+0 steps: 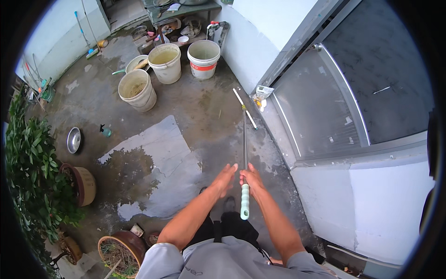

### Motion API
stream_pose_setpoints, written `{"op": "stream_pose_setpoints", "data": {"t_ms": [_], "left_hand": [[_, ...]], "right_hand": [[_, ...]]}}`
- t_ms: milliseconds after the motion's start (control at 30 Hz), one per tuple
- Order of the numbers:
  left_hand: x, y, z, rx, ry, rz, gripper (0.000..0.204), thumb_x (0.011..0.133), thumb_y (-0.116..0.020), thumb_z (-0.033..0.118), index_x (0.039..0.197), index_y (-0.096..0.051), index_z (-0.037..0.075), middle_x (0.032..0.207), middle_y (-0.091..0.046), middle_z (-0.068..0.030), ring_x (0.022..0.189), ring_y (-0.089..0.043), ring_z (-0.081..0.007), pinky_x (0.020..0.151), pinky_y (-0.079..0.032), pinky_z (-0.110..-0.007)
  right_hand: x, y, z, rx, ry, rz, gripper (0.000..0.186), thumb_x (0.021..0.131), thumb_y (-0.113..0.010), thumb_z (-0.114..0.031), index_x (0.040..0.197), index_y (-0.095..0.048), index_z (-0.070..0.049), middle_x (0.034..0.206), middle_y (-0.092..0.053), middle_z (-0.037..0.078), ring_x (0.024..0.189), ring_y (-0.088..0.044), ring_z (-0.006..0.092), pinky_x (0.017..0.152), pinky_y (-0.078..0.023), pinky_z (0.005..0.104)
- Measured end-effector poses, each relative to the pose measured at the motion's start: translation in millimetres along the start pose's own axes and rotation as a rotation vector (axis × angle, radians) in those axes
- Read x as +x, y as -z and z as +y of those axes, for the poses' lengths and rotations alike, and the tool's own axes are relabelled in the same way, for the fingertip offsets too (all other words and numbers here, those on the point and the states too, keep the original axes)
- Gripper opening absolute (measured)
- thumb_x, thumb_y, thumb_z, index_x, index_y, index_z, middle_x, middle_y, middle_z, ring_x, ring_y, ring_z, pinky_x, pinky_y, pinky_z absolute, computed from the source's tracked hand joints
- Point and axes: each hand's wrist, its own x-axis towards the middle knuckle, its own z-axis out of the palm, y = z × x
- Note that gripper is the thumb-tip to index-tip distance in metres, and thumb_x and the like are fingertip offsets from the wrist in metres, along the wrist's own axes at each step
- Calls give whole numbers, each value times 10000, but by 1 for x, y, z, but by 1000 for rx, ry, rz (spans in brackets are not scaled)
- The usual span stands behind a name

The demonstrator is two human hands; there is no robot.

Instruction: The person uses a squeegee to push water and debris across a wet concrete patio. They move around potted plants and buckets, sweeping water toward a drain area while another person works nearby with a basin.

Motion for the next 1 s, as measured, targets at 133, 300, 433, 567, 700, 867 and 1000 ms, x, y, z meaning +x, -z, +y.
{"op": "stream_pose_setpoints", "data": {"t_ms": [133, 300, 433, 567, 700, 867, 1000], "left_hand": [[-31, 6, -31, -175, 138, -122, 785, 930, -558, 505, 1504, -160, 148, 1275, -504, -128, 1139, -538, -286, 943, -463, -486], [-64, -36, -4, -473, 63, -127, 536, 978, -538, 216, 1435, -273, 125, 954, -569, -76, 754, -602, -189, 628, -532, -313], [-79, -47, -12, -613, 4, 2, 437, 964, -529, 95, 1373, -374, 88, 889, -573, -77, 604, -499, -132, 471, -402, -248], [-135, -27, -46, -860, -37, 129, 433, 949, -561, 90, 1355, -414, 85, 916, -615, -143, 572, -498, -166, 457, -394, -271], [-219, -41, -87, -908, 6, 381, 448, 937, -565, 81, 1361, -433, 139, 924, -611, -146, 547, -509, -176, 443, -391, -287], [-284, -65, -121, -875, -99, 402, 582, 857, -685, 238, 1370, -423, 159, 941, -582, -89, 533, -500, -120, 393, -395, -232], [-301, -94, -103, -831, -78, 510, 506, 903, -604, 131, 1377, -429, 155, 912, -589, -103, 540, -501, -136, 422, -396, -256]], "right_hand": [[28, -10, -9, -87, -37, -55, 916, 840, -640, -91, 1535, -43, -106, 752, -588, 69, 545, -574, 172, 464, -472, 317], [79, -5, -30, -258, -7, 19, 920, 856, -636, -132, 1534, -15, -101, 831, -590, 65, 612, -615, 179, 493, -502, 340], [149, -17, -23, -454, 90, 29, 848, 844, -577, -114, 1513, -65, -16, 779, -596, 84, 595, -626, 209, 498, -500, 346], [167, -44, 65, -895, 177, -2, 791, 843, -491, -179, 1480, -89, 64, 853, -665, 235, 775, -678, 359, 671, -537, 458], [58, -90, 94, -1176, 114, -172, 829, 841, -525, -211, 1483, -65, 44, 885, -665, 267, 825, -661, 424, 742, -531, 468], [-19, -111, 126, -1095, 15, -473, 866, 846, -541, -238, 1502, -28, -2, 914, -649, 249, 739, -658, 362, 657, -534, 434], [-48, -105, 98, -851, -110, -550, 922, 817, -578, -224, 1513, -11, -14, 827, -624, 181, 628, -609, 268, 543, -506, 394]]}}
